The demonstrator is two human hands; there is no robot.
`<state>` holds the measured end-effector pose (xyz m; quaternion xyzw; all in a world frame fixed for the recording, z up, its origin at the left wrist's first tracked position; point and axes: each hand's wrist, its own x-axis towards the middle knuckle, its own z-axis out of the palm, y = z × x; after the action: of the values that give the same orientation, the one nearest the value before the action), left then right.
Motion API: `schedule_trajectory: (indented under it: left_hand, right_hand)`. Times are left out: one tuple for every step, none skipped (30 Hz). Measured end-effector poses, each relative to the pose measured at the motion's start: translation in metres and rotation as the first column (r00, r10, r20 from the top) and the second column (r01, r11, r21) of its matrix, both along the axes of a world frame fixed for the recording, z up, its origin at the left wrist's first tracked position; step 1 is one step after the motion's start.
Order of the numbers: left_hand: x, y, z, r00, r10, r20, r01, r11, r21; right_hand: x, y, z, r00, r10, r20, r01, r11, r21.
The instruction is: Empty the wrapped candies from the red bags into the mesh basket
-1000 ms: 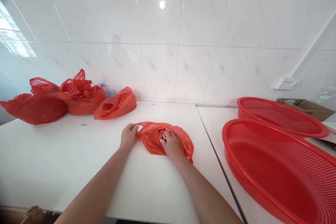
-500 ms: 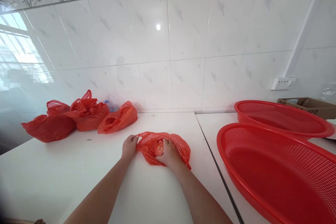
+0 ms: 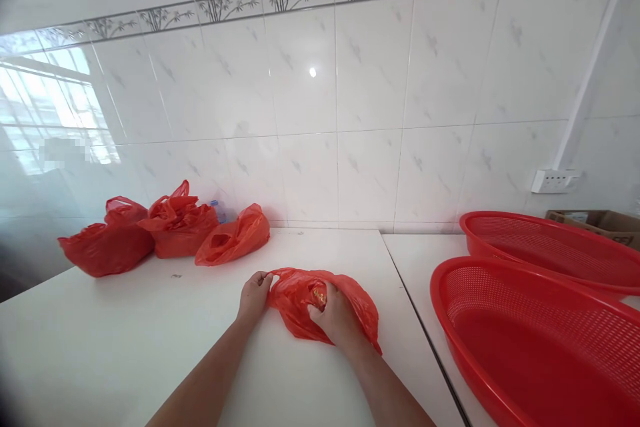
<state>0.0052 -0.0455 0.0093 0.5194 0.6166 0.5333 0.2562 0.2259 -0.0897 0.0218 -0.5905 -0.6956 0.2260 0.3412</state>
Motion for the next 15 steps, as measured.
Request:
schedule_trajectory:
  left_hand:
    - [-0.001, 0.000, -0.001, 1.000, -0.006, 0.010, 0.006, 1.000, 0.003]
    - [-0.001, 0.000, -0.002, 1.000, -0.012, 0.021, 0.012, 1.000, 0.004]
    - [-0.002, -0.001, -0.003, 0.999, -0.018, 0.031, 0.018, 1.000, 0.003]
    - [-0.002, -0.001, -0.004, 0.999, -0.025, 0.046, 0.025, 1.000, 0.001]
    - [-0.003, -0.001, -0.005, 0.997, -0.036, 0.067, 0.036, 0.999, -0.002]
    - [-0.003, -0.001, -0.006, 0.995, -0.051, 0.091, 0.052, 0.999, -0.008]
    - [-0.003, -0.002, -0.007, 0.991, -0.071, 0.117, 0.073, 0.997, -0.014]
    - [-0.002, -0.002, -0.008, 0.986, -0.094, 0.141, 0.098, 0.995, -0.023]
    - [-0.001, -0.002, -0.008, 0.981, -0.118, 0.156, 0.124, 0.992, -0.034]
    - [0.000, -0.002, -0.008, 0.978, -0.137, 0.157, 0.146, 0.988, -0.046]
    - [0.002, -0.002, -0.008, 0.979, -0.147, 0.141, 0.157, 0.986, -0.057]
    - [0.003, -0.001, -0.007, 0.983, -0.145, 0.112, 0.153, 0.986, -0.065]
    - [0.005, -0.001, -0.006, 0.989, -0.130, 0.073, 0.136, 0.988, -0.073]
    - [0.006, -0.001, -0.004, 0.994, -0.105, 0.031, 0.107, 0.991, -0.080]
    - [0.006, -0.002, -0.001, 0.997, -0.077, -0.010, 0.076, 0.993, -0.088]
  right_hand:
    - [0.002, -0.001, 0.003, 0.998, -0.003, -0.056, 0.003, 1.000, -0.005]
    - [0.003, -0.001, 0.006, 0.995, -0.009, -0.102, 0.008, 1.000, -0.013]
    - [0.004, 0.000, 0.007, 0.991, -0.020, -0.131, 0.017, 1.000, -0.023]
    - [0.005, 0.001, 0.008, 0.989, -0.036, -0.140, 0.031, 0.999, -0.035]
    - [0.005, 0.002, 0.007, 0.989, -0.053, -0.135, 0.048, 0.998, -0.043]
    - [0.004, 0.004, 0.006, 0.991, -0.064, -0.119, 0.060, 0.997, -0.039]
    - [0.004, 0.005, 0.004, 0.993, -0.071, -0.094, 0.068, 0.997, -0.031]
    - [0.002, 0.007, 0.001, 0.996, -0.068, -0.066, 0.067, 0.998, -0.020]
    - [0.001, 0.009, -0.001, 0.998, -0.059, -0.035, 0.059, 0.998, -0.013]
    - [-0.001, 0.011, -0.004, 0.999, -0.044, -0.003, 0.044, 0.999, -0.011]
    - [-0.002, 0.012, -0.006, 0.999, -0.029, 0.028, 0.030, 0.999, -0.018]
    - [-0.004, 0.013, -0.009, 0.998, -0.018, 0.061, 0.020, 0.999, -0.036]
    - [-0.006, 0.014, -0.012, 0.996, -0.016, 0.093, 0.021, 0.998, -0.056]
    - [-0.008, 0.014, -0.014, 0.992, -0.021, 0.126, 0.030, 0.997, -0.075]
    - [-0.010, 0.014, -0.017, 0.987, -0.030, 0.161, 0.044, 0.996, -0.084]
